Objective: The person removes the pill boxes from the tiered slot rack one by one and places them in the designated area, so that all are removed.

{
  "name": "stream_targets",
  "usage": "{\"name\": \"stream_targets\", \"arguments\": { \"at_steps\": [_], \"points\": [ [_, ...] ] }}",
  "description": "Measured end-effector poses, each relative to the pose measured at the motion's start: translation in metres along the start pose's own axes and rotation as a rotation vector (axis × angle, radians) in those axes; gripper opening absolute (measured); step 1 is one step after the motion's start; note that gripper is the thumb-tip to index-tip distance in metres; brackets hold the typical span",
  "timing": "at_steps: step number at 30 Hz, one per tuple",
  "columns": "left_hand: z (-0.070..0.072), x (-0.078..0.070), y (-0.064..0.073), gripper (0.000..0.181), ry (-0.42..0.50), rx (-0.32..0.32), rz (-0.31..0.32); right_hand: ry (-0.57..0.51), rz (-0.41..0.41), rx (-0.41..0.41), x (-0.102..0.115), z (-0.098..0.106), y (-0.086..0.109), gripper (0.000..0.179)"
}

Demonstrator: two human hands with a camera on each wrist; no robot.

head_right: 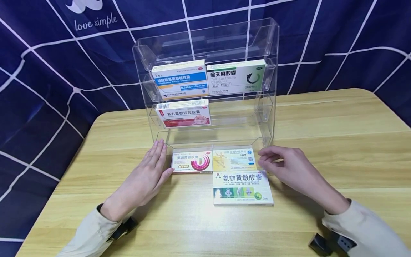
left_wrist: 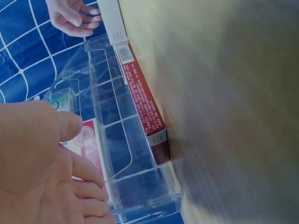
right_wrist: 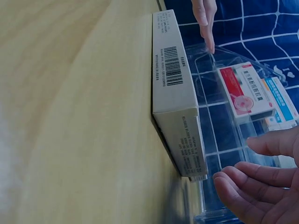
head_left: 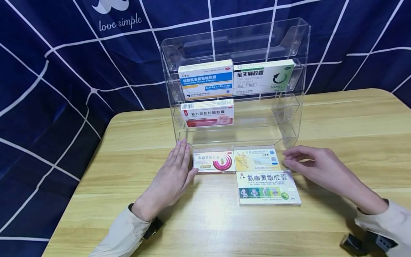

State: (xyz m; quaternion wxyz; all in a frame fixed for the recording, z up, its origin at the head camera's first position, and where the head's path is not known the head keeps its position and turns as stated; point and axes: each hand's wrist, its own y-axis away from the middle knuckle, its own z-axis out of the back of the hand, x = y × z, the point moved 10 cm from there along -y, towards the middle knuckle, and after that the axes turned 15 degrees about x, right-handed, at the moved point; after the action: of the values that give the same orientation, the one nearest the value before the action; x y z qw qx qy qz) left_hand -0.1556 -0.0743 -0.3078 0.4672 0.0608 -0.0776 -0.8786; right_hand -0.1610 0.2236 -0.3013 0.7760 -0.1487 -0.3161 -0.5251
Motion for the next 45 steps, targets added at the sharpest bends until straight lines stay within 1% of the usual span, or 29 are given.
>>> {"name": "stream_targets", "arguments": {
  "at_steps": [8,15,18,22,31,36,42,45],
  "points": [
    [0.0,0.001,0.0,0.065,-0.019,-0.001,0.006,-0.011,0.039,-0.022,0.006,0.006,-0.005,0.022],
    [0.0,0.0,0.0,0.065,-0.028,-0.015,0.004,-0.013,0.037,-0.03,0.011,0.01,-0.011,0.022],
    [0.0,0.0,0.0,0.064,-0.021,-0.007,0.005,-0.013,0.027,-0.034,0.013,0.013,-0.015,0.023],
    [-0.001,0.001,-0.001,0.064,-0.012,0.008,0.009,-0.013,0.022,-0.041,0.019,0.015,-0.021,0.024],
    [-0.002,0.001,-0.001,0.065,-0.004,0.013,0.015,-0.041,0.041,-0.042,0.037,0.016,-0.036,0.025],
    [-0.003,0.001,-0.002,0.065,-0.011,0.01,0.016,-0.075,0.054,-0.038,0.046,0.016,-0.045,0.026],
    [-0.002,0.0,-0.001,0.066,-0.011,0.011,0.018,-0.105,0.095,-0.064,0.055,0.017,-0.056,0.023],
    [-0.002,0.0,-0.001,0.066,-0.007,0.01,0.017,-0.112,0.094,-0.078,0.057,0.016,-0.059,0.023]
  ]
}}
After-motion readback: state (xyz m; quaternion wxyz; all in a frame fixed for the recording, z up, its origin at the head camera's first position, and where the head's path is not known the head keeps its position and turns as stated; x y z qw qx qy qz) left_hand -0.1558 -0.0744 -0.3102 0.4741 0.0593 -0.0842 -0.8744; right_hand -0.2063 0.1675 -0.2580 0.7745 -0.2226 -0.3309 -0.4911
